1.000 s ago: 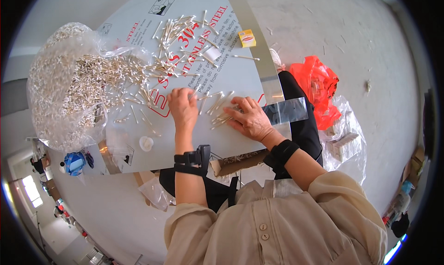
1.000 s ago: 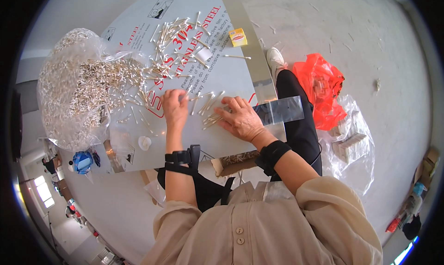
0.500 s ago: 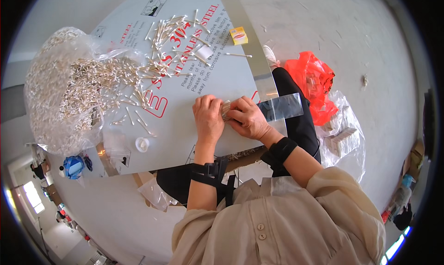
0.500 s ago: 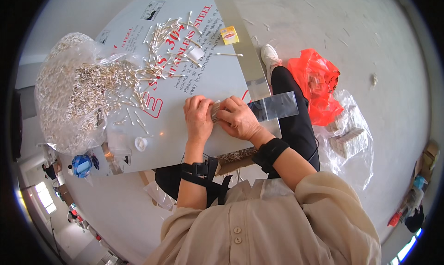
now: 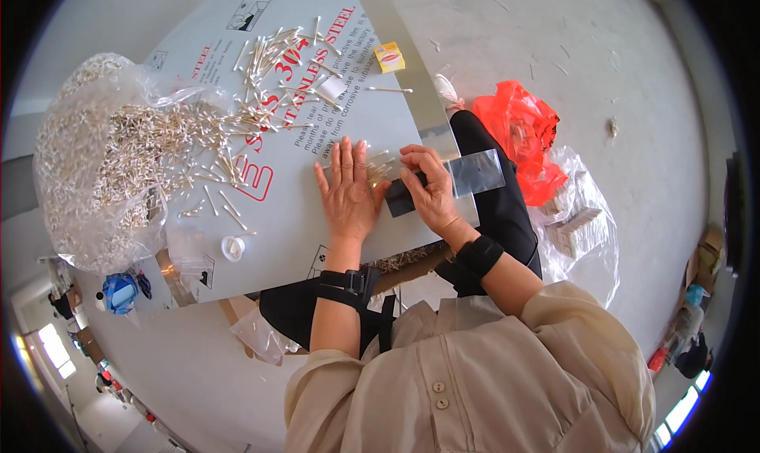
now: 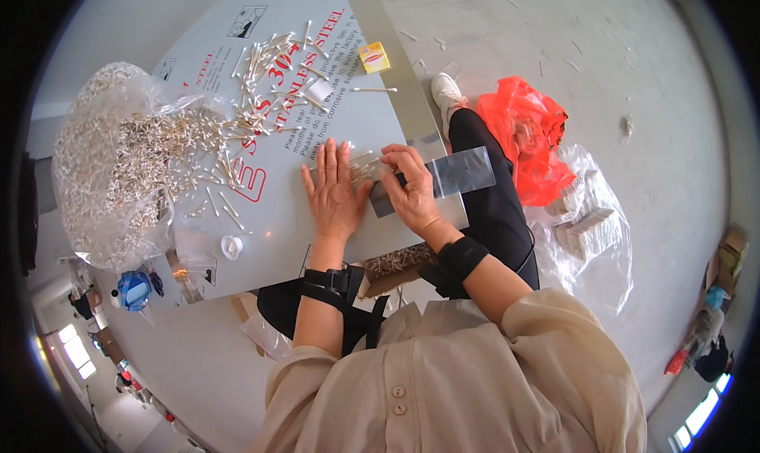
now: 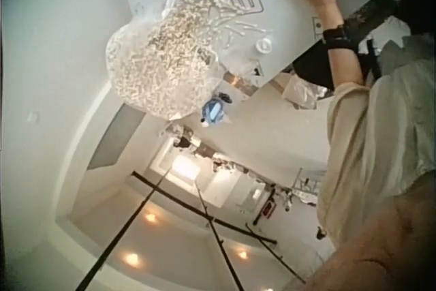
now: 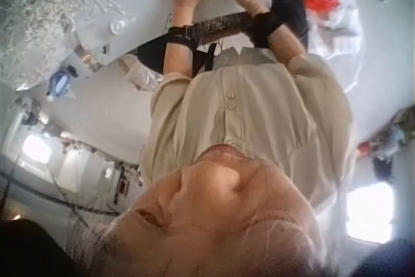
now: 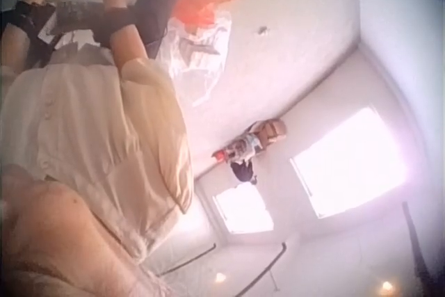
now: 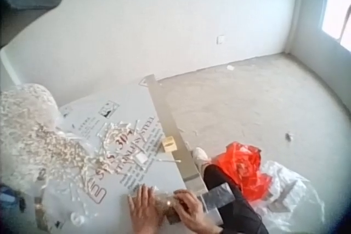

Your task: Packaging sets of cotton swabs into small plastic bags.

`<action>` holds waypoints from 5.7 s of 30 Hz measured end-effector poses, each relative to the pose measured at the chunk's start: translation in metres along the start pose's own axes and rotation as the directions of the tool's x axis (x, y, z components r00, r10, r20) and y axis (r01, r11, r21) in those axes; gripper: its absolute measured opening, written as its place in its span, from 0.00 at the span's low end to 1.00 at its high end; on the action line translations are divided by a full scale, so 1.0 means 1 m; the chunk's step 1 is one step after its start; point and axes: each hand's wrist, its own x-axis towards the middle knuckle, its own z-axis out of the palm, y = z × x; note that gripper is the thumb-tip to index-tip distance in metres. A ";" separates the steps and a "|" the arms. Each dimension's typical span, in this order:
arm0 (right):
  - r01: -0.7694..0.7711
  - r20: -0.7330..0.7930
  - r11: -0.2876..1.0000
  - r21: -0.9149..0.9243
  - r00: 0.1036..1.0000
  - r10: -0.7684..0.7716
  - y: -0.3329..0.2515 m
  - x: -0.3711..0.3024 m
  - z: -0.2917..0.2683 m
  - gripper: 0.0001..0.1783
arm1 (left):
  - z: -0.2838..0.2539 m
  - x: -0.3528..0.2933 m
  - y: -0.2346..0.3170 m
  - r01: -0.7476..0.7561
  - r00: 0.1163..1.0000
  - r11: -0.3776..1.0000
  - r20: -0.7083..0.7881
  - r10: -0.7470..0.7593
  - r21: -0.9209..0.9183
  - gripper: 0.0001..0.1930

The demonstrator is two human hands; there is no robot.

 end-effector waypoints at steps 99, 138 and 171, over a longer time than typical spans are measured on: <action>-0.064 0.084 0.990 0.123 0.995 0.053 0.007 0.001 -0.002 0.15 | -0.002 -0.014 0.004 -0.085 0.976 0.946 -0.218 0.015 -0.314 0.09; 0.072 0.026 0.991 0.116 0.997 -0.075 0.013 -0.017 -0.003 0.18 | 0.025 -0.035 0.049 -0.080 0.913 0.288 -0.186 -0.362 -0.954 0.27; -0.003 -0.042 1.000 -0.019 0.999 0.002 -0.005 -0.057 -0.041 0.08 | 0.003 -0.069 0.039 -0.212 0.947 0.943 -0.293 0.133 -0.257 0.09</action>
